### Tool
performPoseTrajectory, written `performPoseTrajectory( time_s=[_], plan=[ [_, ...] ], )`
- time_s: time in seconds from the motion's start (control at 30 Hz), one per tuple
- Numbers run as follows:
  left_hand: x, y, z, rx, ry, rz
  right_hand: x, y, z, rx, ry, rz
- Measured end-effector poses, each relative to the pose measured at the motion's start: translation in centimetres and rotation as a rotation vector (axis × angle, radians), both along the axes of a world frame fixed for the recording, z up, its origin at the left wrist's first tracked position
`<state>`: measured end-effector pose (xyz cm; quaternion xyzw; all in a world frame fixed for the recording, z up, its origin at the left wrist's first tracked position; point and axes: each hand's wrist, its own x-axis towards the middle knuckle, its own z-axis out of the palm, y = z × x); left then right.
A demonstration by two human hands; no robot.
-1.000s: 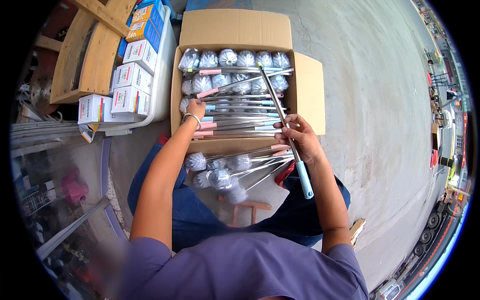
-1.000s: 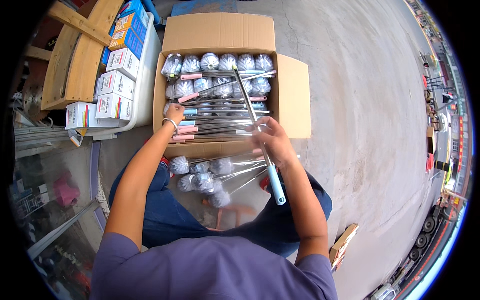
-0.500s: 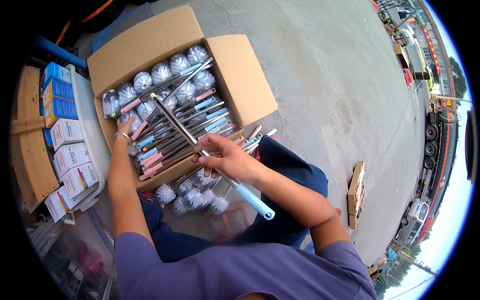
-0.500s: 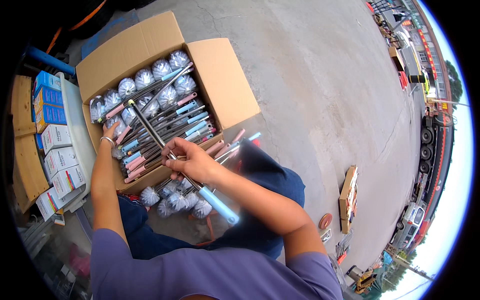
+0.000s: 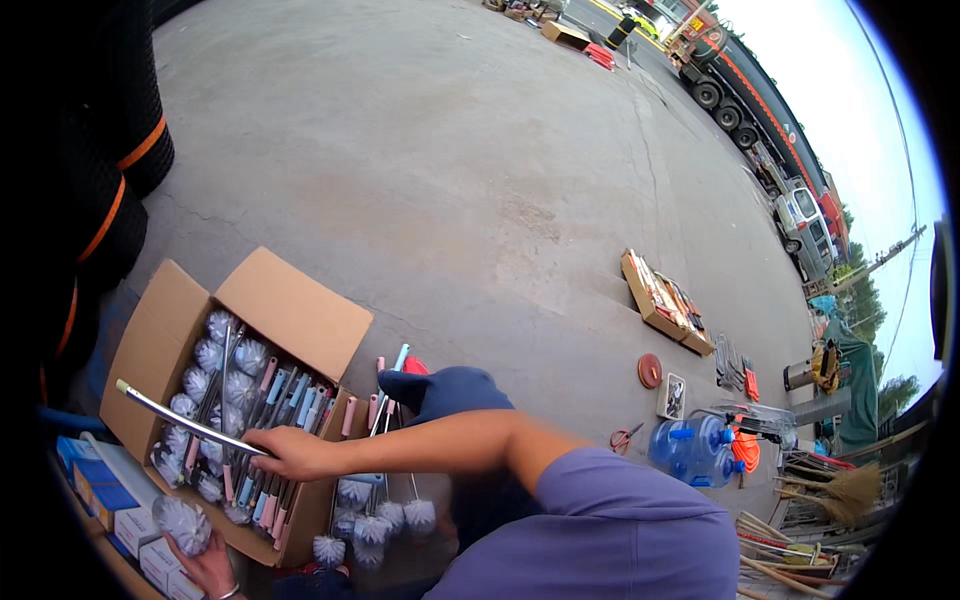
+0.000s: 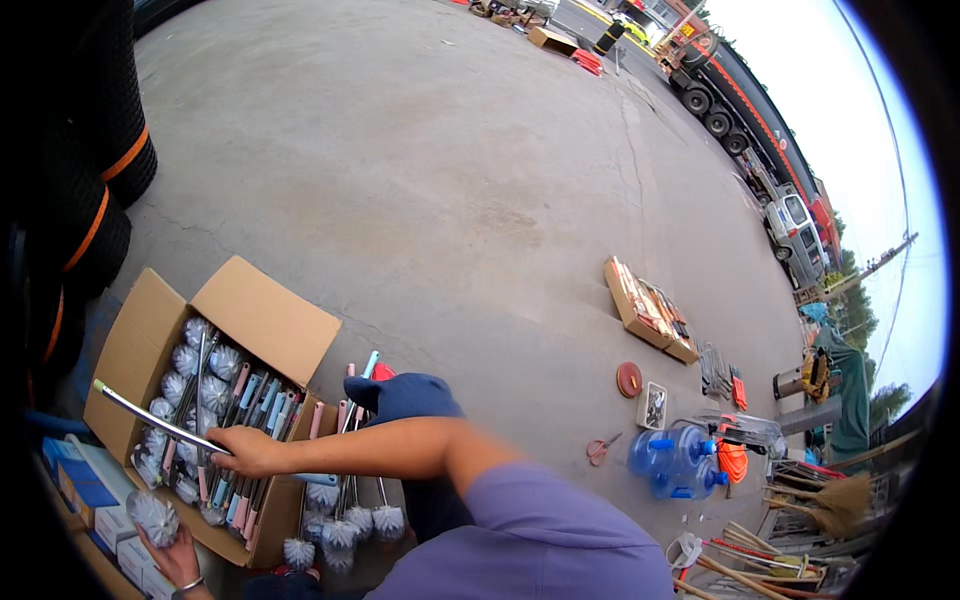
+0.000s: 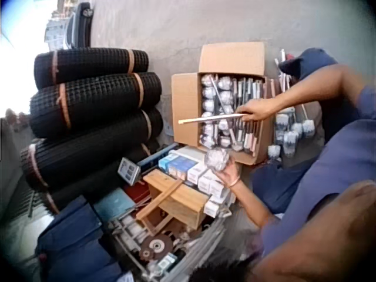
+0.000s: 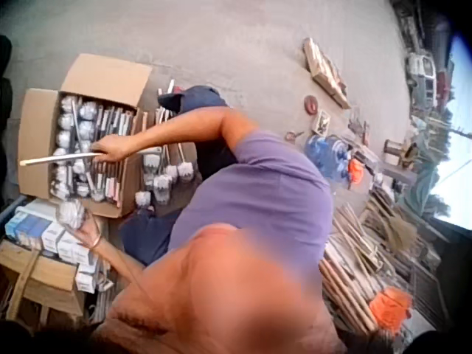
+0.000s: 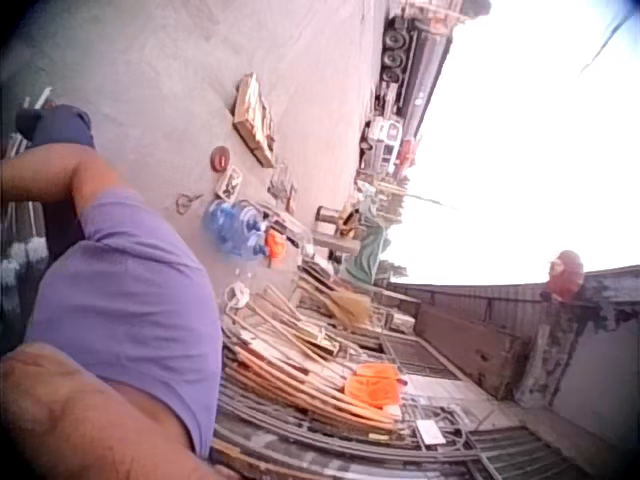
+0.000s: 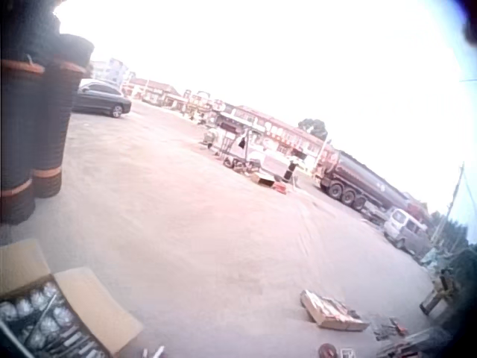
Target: The person sits on the ground and repeatedly picks up a metal rod and a plastic-wrapped duster head from a cardboard box. They attach the duster head to the rod, then place the assembled duster on the ground beside them. This process is repeated multiple times.
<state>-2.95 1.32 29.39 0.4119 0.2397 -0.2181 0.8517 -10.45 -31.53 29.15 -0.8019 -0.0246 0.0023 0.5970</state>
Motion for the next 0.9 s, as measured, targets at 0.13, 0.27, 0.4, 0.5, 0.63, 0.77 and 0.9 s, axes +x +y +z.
performPoseTrajectory(
  time_s=[0.13, 0.27, 0.4, 0.5, 0.63, 0.77, 0.9],
  plan=[
    [-1.1, -2.9, 3.8, -0.228, -0.107, 0.271, -0.3, -0.7, 2.5, 0.063, -0.037, 0.114],
    [-0.1, -4.3, 4.2, -0.232, -0.070, 0.407, -1.4, -0.6, 4.4, -0.176, -0.024, 0.153],
    [0.3, -1.8, 2.5, -0.255, -0.097, 0.535, -1.6, 0.0, 4.1, -0.313, 0.021, 0.230],
    [-0.1, -2.2, 2.8, -0.264, -0.170, 0.538, -1.9, 0.4, 4.5, -0.346, 0.058, 0.240],
    [-0.3, -3.3, 2.2, -0.232, -0.180, 0.564, -1.9, 1.0, 3.2, -0.393, 0.029, 0.224],
    [0.0, -3.6, 2.5, -0.176, -0.181, 0.624, -1.7, 1.3, 3.0, -0.452, 0.012, 0.233],
    [-0.1, -3.0, 2.9, -0.168, -0.244, 0.618, -1.9, 1.9, 2.4, -0.491, -0.015, 0.252]
  ],
)
